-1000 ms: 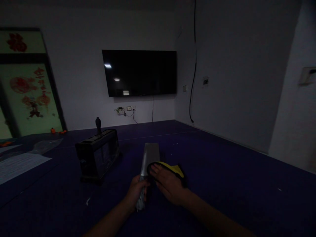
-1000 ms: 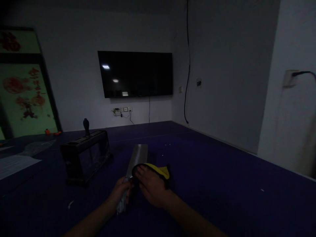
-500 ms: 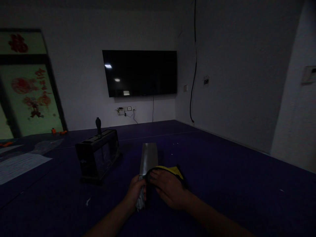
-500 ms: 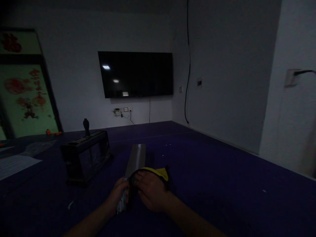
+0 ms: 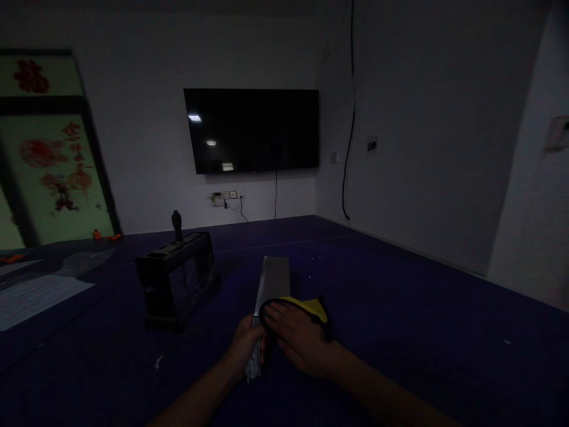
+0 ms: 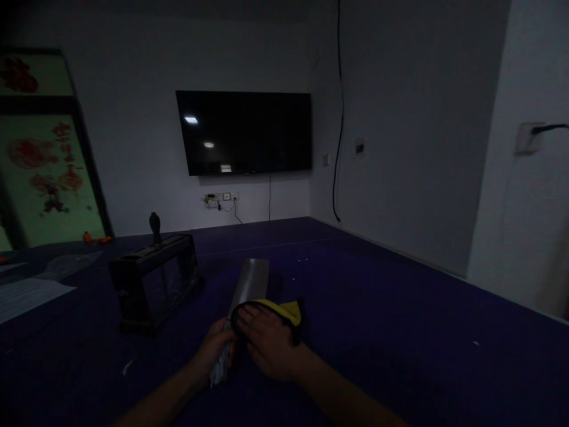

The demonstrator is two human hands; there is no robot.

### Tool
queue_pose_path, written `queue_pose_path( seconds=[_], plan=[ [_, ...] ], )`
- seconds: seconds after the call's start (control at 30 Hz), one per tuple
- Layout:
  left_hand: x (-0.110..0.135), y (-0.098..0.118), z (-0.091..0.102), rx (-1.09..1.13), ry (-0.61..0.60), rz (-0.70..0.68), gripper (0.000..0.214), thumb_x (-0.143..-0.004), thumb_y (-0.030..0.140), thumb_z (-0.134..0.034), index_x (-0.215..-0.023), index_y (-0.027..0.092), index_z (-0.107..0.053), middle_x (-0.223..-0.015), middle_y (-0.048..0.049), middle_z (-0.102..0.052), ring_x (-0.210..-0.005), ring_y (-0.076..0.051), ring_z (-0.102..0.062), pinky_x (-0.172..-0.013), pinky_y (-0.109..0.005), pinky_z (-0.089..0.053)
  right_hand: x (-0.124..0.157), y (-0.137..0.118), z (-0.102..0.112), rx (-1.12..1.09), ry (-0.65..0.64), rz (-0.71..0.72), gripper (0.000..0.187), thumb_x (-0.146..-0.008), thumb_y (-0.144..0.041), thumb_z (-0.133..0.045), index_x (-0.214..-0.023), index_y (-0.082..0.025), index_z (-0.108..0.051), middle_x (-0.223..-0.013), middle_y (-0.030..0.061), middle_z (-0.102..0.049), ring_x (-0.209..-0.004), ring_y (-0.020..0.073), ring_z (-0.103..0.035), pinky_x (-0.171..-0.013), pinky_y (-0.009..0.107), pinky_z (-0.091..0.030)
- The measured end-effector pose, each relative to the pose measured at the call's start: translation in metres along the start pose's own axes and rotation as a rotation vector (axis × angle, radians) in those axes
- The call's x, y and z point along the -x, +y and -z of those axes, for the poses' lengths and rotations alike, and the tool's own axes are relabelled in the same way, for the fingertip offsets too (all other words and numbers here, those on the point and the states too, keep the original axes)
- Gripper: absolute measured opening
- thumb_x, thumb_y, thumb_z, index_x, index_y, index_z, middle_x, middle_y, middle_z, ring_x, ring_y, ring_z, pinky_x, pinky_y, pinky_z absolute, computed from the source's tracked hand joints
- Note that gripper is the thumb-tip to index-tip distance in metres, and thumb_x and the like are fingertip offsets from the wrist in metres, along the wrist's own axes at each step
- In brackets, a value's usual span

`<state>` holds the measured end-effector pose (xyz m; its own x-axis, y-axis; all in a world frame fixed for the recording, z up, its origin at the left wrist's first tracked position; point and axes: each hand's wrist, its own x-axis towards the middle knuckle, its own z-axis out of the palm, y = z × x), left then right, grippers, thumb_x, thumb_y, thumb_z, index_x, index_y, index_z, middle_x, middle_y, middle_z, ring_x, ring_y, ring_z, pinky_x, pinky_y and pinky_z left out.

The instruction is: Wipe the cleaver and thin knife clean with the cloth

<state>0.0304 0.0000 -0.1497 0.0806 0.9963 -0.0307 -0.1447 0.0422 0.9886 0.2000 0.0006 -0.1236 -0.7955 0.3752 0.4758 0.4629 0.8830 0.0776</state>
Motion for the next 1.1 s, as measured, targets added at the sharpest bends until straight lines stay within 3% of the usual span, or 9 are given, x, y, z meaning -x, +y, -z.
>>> queue_pose_path(
  seconds=[0.53,0.67,0.8,0.93,1.1],
  plan=[
    [-0.006,0.006,0.004,0.113,0.02,0.001,0.02,-0.054,0.033,-0.057,-0.061,0.018,-0.045,-0.037,0.008,-0.042,-0.025,-0.006,-0.036,-0.03,-0.017,-0.024,0.004,0.018,-0.001,0.088,0.084,-0.015,0.053,-0.075,-0.011,-0.042,-0.129,-0.009,-0.042,-0.136,0.0125,-0.038,-0.13,0.0227,-0.026,-0.105,0.043,-0.029],
    [-0.004,0.005,0.004,0.116,0.024,-0.007,0.02,-0.054,0.032,-0.056,-0.062,0.018,-0.045,-0.036,0.0087,-0.041,-0.025,-0.006,-0.035,-0.029,-0.017,-0.023,0.01,0.026,-0.005,0.074,0.171,-0.037,0.053,-0.076,-0.012,-0.041,-0.129,-0.011,-0.041,-0.134,0.0122,-0.042,-0.127,0.0217,-0.032,-0.103,0.043,-0.031],
    [0.003,0.011,0.002,0.028,0.09,-0.045,0.023,-0.053,0.031,-0.058,-0.069,0.019,-0.046,-0.038,0.0097,-0.042,-0.025,-0.006,-0.034,-0.03,-0.017,-0.026,0.016,0.038,-0.011,0.062,0.274,-0.165,0.049,-0.078,-0.015,-0.039,-0.126,-0.011,-0.046,-0.127,0.0133,-0.05,-0.119,0.0226,-0.044,-0.099,0.043,-0.037],
    [0.014,0.054,0.005,-0.252,0.192,-0.188,0.019,-0.056,0.03,-0.058,-0.068,0.019,-0.048,-0.04,0.0089,-0.043,-0.029,-0.008,-0.037,-0.034,-0.019,-0.03,0.018,0.044,-0.013,0.04,0.275,-0.244,0.046,-0.079,-0.016,-0.036,-0.123,-0.012,-0.049,-0.12,0.0123,-0.056,-0.109,0.0232,-0.052,-0.093,0.042,-0.042],
    [0.025,0.156,0.036,-1.091,0.429,-0.504,0.014,-0.062,0.026,-0.056,-0.071,0.015,-0.057,-0.062,-0.002,-0.06,-0.057,-0.016,-0.056,-0.053,-0.023,-0.039,0.014,0.039,-0.009,-0.032,0.221,-0.245,0.043,-0.081,-0.018,-0.035,-0.119,-0.011,-0.053,-0.116,0.0113,-0.059,-0.104,0.0219,-0.055,-0.091,0.038,-0.043]
  ],
)
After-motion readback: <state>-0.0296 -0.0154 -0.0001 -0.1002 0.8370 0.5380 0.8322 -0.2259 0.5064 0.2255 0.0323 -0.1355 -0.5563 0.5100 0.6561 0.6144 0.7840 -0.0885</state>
